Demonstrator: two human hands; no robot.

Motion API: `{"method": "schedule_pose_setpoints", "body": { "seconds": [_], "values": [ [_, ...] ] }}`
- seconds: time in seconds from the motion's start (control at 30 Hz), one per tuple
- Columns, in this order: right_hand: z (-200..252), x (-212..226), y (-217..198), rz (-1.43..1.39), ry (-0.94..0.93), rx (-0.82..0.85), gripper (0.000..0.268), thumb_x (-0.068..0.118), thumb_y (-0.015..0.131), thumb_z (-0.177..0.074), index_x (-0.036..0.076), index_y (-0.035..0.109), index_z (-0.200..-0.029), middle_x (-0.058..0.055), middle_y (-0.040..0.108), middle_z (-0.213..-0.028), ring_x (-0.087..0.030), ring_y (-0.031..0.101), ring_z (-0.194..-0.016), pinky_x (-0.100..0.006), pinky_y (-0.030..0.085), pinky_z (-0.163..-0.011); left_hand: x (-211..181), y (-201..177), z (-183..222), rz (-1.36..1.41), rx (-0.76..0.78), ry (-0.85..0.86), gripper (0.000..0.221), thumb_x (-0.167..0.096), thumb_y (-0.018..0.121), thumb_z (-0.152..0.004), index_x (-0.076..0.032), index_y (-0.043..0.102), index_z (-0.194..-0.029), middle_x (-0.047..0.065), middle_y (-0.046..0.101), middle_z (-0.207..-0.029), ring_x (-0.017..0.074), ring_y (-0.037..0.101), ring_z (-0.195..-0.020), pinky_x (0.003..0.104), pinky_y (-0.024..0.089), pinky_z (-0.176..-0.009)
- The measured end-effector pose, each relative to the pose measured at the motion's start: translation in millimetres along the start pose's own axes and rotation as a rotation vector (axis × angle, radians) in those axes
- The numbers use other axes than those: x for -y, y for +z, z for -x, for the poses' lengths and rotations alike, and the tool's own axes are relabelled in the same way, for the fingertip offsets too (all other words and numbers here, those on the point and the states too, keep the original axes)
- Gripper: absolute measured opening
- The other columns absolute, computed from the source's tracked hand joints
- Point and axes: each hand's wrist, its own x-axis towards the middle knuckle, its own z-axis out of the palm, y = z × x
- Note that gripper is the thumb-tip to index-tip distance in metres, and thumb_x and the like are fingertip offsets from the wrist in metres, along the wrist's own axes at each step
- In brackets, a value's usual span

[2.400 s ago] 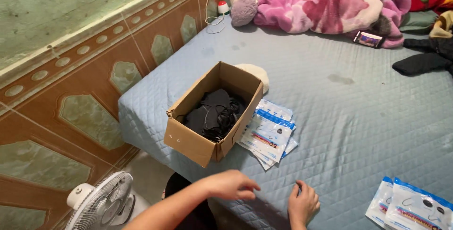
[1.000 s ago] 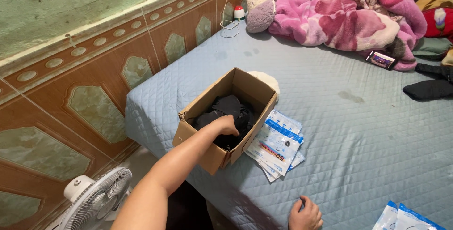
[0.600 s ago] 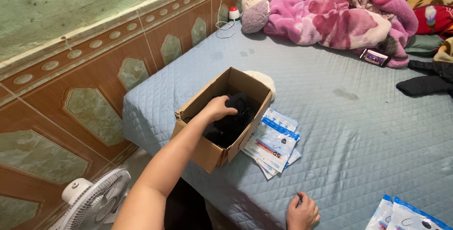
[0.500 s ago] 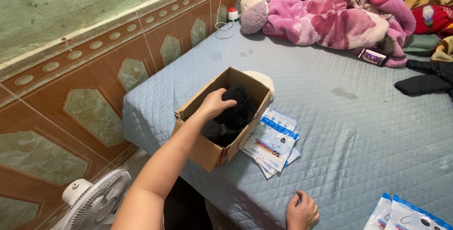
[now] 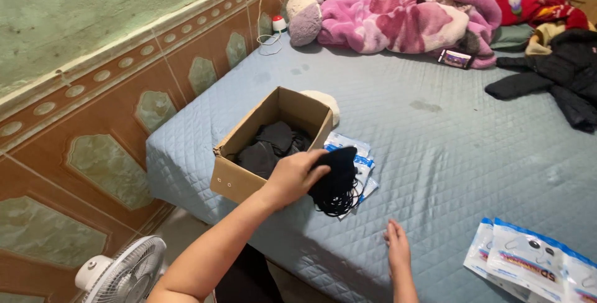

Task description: Sorting and inspecting black face masks from a cardboard box onto a bed

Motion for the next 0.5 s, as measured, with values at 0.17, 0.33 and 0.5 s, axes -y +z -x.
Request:
{"method": "schedule_pose_setpoints", "body": {
  "seconds": [0.17,0.33,0.5],
  "values": [
    [111.0,179.7,13.0,-0.211,-0.165,0.163,0.080,0.055,0.044,-0.093,0.012,0.032,-0.159,-0.013,0.041,-0.162,-0.024,0.035,-0.154,-0.043,0.020,-0.125,-35.3,51.2,21.2,-0.295,-0.016,0.427,0.031,-0.030,0.076,-0.094,-0.012,0.064,-0.115,0.008,0.066,-0.079,0.0305,0.064,-0.071,0.045,0.049,-0.061],
    [131.8,192.3,10.6,-0.274,-0.332,0.483,0.121,0.063,0.074,-0.069,0.016,0.017,-0.164,-0.015,0.032,-0.168,-0.021,0.025,-0.157,-0.041,0.029,-0.119,-63.6,78.2,38.0,-0.116,0.152,0.468,0.033,-0.030,0.072,-0.097,-0.010,0.061,-0.120,0.007,0.072,-0.086,0.0337,0.063,-0.071,0.051,0.046,-0.057],
    [129.6,123.3,1.8,-0.390,-0.075,0.421,0.045,0.015,0.078,-0.085,-0.001,0.068,-0.126,-0.012,0.074,-0.111,-0.022,0.066,-0.099,-0.037,0.055,-0.088,-71.4,89.6,56.1,0.323,0.237,0.109,0.040,-0.030,0.064,-0.098,-0.013,0.060,-0.134,0.010,0.071,-0.128,0.0303,0.068,-0.114,0.041,0.051,-0.092]
  ]
}}
